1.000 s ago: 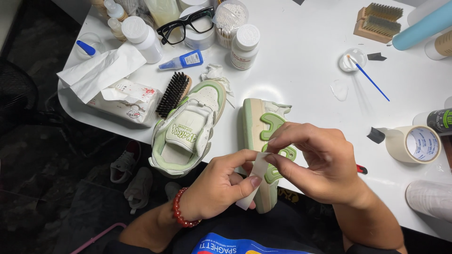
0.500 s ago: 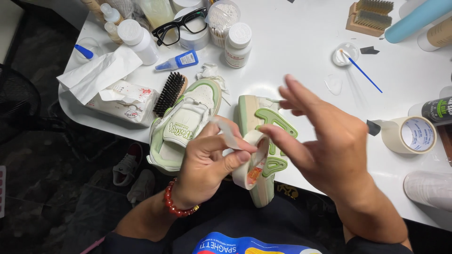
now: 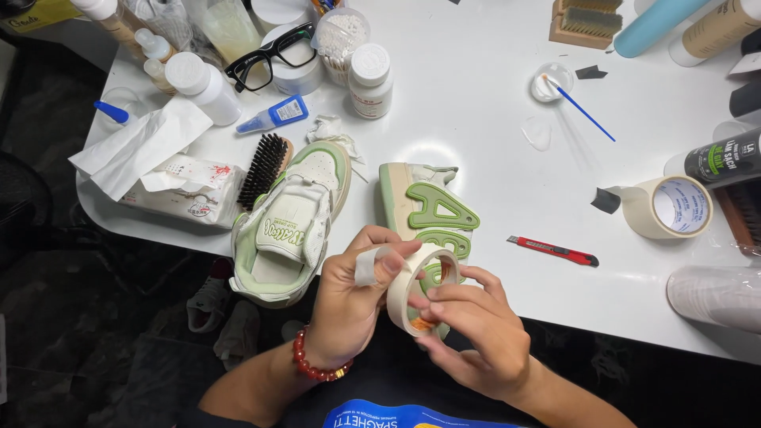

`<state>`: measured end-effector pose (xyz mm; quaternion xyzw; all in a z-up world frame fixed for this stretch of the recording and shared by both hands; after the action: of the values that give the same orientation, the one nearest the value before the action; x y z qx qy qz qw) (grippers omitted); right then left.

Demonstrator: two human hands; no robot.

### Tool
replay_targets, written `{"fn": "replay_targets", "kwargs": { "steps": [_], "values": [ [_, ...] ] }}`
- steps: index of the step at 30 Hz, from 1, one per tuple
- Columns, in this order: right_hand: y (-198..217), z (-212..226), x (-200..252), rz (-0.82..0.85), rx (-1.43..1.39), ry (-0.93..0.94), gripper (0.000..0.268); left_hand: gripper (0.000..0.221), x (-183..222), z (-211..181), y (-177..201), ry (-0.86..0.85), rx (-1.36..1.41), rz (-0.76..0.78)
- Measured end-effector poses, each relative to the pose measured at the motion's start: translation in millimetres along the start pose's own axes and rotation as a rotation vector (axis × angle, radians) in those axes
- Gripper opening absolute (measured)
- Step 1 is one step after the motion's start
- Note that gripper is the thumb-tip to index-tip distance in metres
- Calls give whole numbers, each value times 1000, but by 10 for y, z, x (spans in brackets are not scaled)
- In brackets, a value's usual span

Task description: The person holds a sneaker and applies masking tape around the edge where the upper meets the midsole, pressing the tape down along the sole line. They then use a utility knife to trim excess tape and continue taping around the shoe.

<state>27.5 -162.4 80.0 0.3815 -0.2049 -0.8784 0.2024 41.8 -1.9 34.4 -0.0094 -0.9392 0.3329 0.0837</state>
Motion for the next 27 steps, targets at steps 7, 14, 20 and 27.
{"fn": "replay_targets", "kwargs": {
  "steps": [7, 14, 20, 27],
  "values": [
    [239, 95, 332, -71, -258, -42, 43, 18, 64, -27, 498, -191, -406, -14],
    [360, 140, 319, -22, -434, 75, 24, 34, -34, -231, 147, 4, -623, 194],
    [395, 132, 425, 239, -725, -12, 15, 73, -72, -405, -226, -146, -761, 556],
    [303, 155, 393, 304, -681, 82, 14, 34, -22, -141, 54, 152, -760, 517]
  ]
}}
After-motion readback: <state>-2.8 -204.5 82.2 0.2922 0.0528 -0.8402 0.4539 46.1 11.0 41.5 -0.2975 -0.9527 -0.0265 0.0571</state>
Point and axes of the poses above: each hand's wrist, its own x-axis away from the middle knuckle, its own y-axis out of the back of the hand, z = x × y, the point moved 6 cm from there along -x, towards the middle knuckle, and after that the axes turned 3 degrees about -x, right-handed, at the moved point
